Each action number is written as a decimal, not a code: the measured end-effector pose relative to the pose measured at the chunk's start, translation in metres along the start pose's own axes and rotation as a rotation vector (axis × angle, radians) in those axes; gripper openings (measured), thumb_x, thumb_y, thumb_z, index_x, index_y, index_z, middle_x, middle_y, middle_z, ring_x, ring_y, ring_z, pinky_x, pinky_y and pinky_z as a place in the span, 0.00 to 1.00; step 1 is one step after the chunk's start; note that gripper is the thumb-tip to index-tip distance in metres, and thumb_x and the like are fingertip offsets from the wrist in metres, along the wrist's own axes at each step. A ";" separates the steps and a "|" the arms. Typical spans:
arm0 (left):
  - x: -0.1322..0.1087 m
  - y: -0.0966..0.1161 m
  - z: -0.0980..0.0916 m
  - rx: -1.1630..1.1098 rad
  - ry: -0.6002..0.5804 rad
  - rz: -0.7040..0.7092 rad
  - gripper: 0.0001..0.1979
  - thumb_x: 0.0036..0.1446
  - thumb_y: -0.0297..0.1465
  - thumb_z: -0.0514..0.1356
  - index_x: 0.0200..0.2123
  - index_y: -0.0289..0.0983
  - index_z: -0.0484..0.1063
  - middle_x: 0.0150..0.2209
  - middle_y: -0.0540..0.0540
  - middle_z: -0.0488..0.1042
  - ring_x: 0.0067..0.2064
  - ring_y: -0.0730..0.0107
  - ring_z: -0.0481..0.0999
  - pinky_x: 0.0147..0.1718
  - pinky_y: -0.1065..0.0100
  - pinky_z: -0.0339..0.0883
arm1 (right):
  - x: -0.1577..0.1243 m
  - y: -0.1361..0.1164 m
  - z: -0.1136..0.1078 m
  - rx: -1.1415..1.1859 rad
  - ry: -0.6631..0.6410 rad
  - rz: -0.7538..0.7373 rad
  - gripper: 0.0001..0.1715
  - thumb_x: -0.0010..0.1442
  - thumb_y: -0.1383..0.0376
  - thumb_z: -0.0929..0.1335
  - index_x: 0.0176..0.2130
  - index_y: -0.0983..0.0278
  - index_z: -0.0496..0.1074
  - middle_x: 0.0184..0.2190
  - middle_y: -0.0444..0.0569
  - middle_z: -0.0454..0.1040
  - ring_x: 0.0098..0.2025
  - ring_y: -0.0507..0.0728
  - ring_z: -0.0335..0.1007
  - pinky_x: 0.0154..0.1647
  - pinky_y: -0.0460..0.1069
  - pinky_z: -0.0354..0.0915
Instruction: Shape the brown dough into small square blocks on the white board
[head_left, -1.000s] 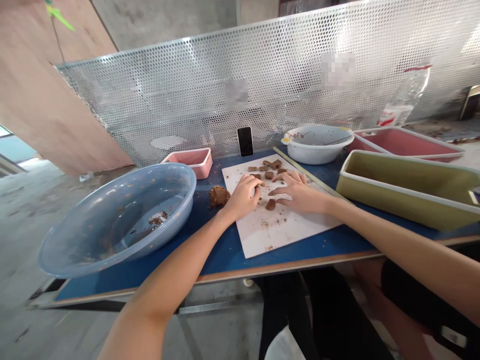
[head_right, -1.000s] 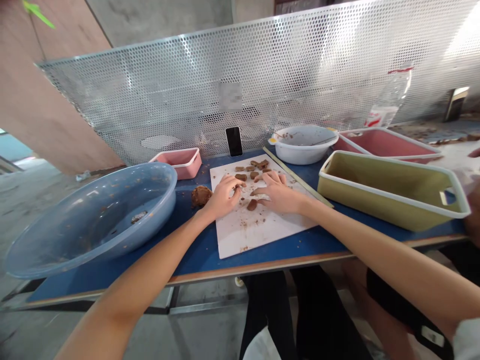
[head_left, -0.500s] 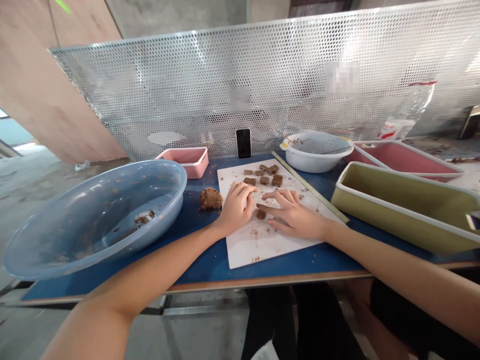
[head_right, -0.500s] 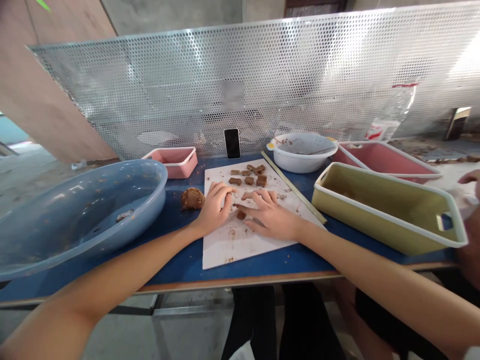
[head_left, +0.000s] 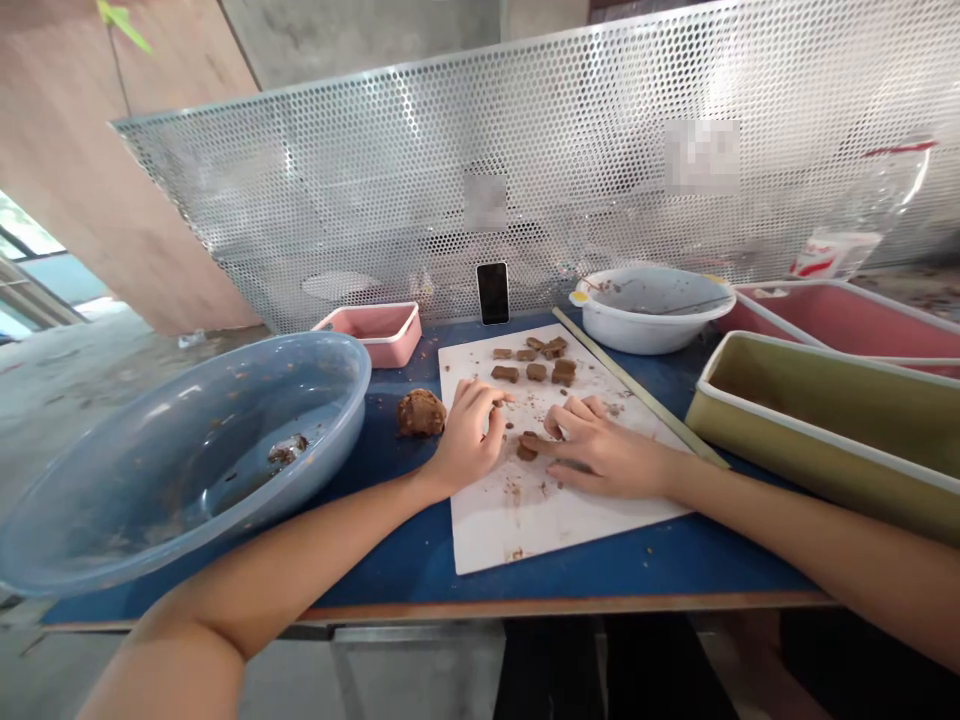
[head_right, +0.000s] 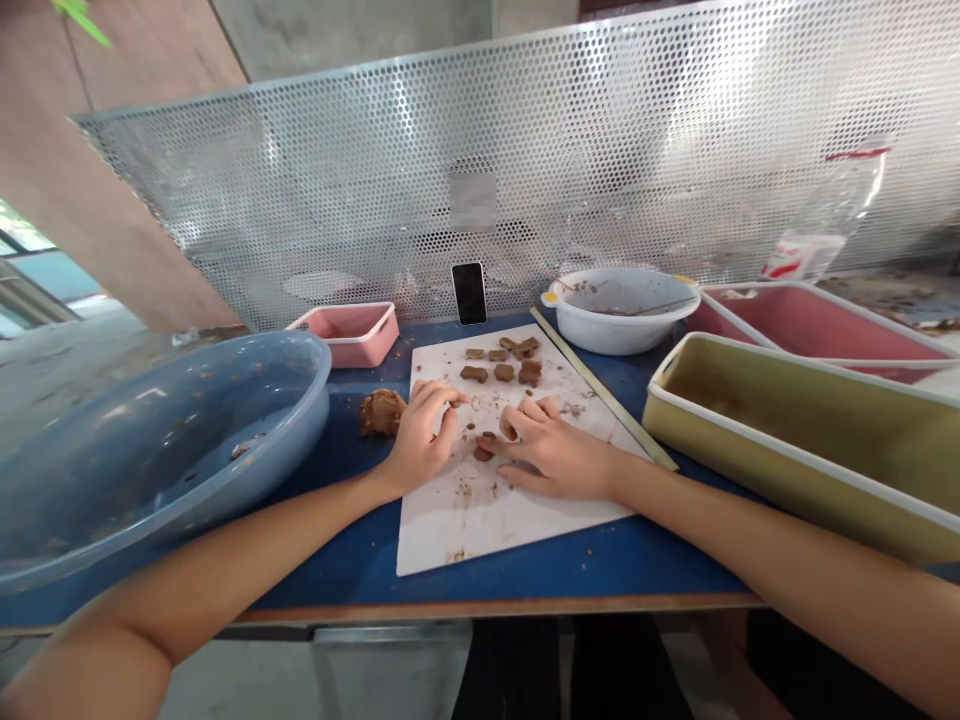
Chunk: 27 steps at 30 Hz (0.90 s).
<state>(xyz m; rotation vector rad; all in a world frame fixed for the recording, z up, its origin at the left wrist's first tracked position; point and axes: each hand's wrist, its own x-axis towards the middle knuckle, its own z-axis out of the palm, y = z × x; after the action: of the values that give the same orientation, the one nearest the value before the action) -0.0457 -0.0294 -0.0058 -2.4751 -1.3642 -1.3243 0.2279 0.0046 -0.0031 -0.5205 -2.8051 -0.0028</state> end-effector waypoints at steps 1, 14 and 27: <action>0.000 0.000 0.000 0.002 -0.001 -0.005 0.11 0.74 0.24 0.53 0.48 0.42 0.74 0.45 0.42 0.80 0.52 0.53 0.77 0.55 0.51 0.74 | 0.001 -0.001 -0.002 -0.002 -0.009 0.001 0.31 0.85 0.50 0.61 0.76 0.53 0.74 0.48 0.56 0.70 0.51 0.66 0.62 0.52 0.61 0.58; 0.000 -0.005 -0.001 -0.030 -0.042 -0.032 0.11 0.73 0.24 0.53 0.47 0.42 0.74 0.45 0.42 0.81 0.53 0.53 0.77 0.57 0.50 0.75 | -0.010 0.002 0.008 0.035 0.038 0.000 0.31 0.83 0.51 0.63 0.78 0.46 0.71 0.56 0.58 0.69 0.56 0.68 0.62 0.57 0.64 0.58; 0.003 -0.005 -0.003 -0.287 -0.532 -0.129 0.39 0.61 0.37 0.74 0.73 0.42 0.67 0.64 0.34 0.78 0.71 0.38 0.70 0.74 0.36 0.61 | -0.009 0.003 0.010 0.076 0.027 0.077 0.31 0.83 0.51 0.62 0.77 0.48 0.72 0.56 0.59 0.69 0.56 0.68 0.63 0.58 0.64 0.61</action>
<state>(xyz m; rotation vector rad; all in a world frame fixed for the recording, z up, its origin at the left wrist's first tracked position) -0.0505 -0.0247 -0.0037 -3.1483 -1.5338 -0.9702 0.2345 0.0052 -0.0157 -0.6055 -2.7445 0.1114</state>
